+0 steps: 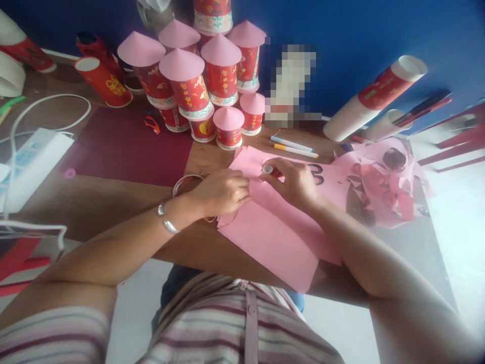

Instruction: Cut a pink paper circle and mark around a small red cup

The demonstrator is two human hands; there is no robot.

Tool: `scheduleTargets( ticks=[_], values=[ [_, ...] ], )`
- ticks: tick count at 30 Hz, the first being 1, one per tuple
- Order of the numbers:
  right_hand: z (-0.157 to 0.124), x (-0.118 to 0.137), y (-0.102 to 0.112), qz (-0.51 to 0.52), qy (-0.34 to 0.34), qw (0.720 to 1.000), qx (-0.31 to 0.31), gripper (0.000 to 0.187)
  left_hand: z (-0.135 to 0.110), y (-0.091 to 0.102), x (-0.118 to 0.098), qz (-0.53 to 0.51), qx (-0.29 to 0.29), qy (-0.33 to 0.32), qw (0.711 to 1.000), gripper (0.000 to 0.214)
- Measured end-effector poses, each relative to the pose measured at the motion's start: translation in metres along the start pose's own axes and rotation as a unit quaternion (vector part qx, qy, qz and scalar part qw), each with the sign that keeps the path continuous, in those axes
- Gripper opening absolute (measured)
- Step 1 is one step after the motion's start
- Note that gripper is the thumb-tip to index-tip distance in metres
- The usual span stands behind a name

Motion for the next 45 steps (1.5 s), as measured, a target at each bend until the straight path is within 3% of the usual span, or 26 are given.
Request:
scheduleTargets(
  ticks=[9, 13, 16, 19, 23, 27, 29, 31, 35, 40, 45],
  values=[
    [0.001, 0.001, 0.005, -0.007, 0.014, 1.0, 0.001, 0.016, 0.0, -0.001, 0.002, -0.003, 0.005, 0.009, 1.0, 0.033],
    [-0.005, -0.006, 0.035, 0.075, -0.024, 0.993, -0.09, 0.013, 0.0, -0.002, 0.003, -0.011, 0.016, 0.009, 1.0, 0.032],
    [-0.012, -0.029, 0.075, 0.2, -0.06, 0.955, -0.208, 0.018, 0.001, -0.002, 0.002, -0.008, 0.027, 0.009, 1.0, 0.031],
    [-0.012, -0.057, 0.09, 0.329, -0.076, 0.913, -0.23, 0.028, 0.003, -0.001, 0.002, -0.014, 0.031, 0.012, 0.999, 0.029],
    [-0.014, -0.086, 0.068, 0.454, -0.118, 0.858, -0.208, 0.048, 0.004, -0.002, 0.007, -0.029, 0.05, 0.035, 0.998, 0.028],
    [-0.017, -0.085, 0.026, 0.533, -0.161, 0.819, -0.141, 0.055, 0.005, 0.007, 0.015, -0.056, 0.03, 0.07, 0.995, 0.016],
    [-0.016, -0.075, 0.014, 0.545, -0.165, 0.816, -0.104, 0.056, 0.01, 0.02, 0.025, -0.076, -0.009, 0.12, 0.99, 0.019],
    [-0.014, -0.065, 0.009, 0.553, -0.161, 0.813, -0.084, 0.052, 0.019, 0.032, 0.032, -0.103, -0.043, 0.167, 0.98, 0.04],
    [-0.014, -0.052, 0.004, 0.586, -0.148, 0.795, -0.058, 0.046, 0.045, 0.04, 0.03, -0.157, -0.071, 0.178, 0.969, 0.064],
    [-0.023, -0.051, -0.005, 0.588, -0.159, 0.792, -0.037, 0.046, 0.054, 0.035, 0.025, -0.171, -0.167, 0.151, 0.959, 0.017],
    [-0.024, -0.048, -0.009, 0.563, -0.167, 0.809, -0.022, 0.05, 0.044, 0.032, 0.023, -0.142, -0.227, 0.127, 0.955, 0.012]
  ],
)
Point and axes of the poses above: each hand's wrist, its own z-axis towards the middle knuckle, its own y-axis out of the back of the hand, x = y × z, the point moved 9 cm from there along z, towards the middle knuckle, and after that the axes turned 7 degrees about x, right-handed, at the moved point
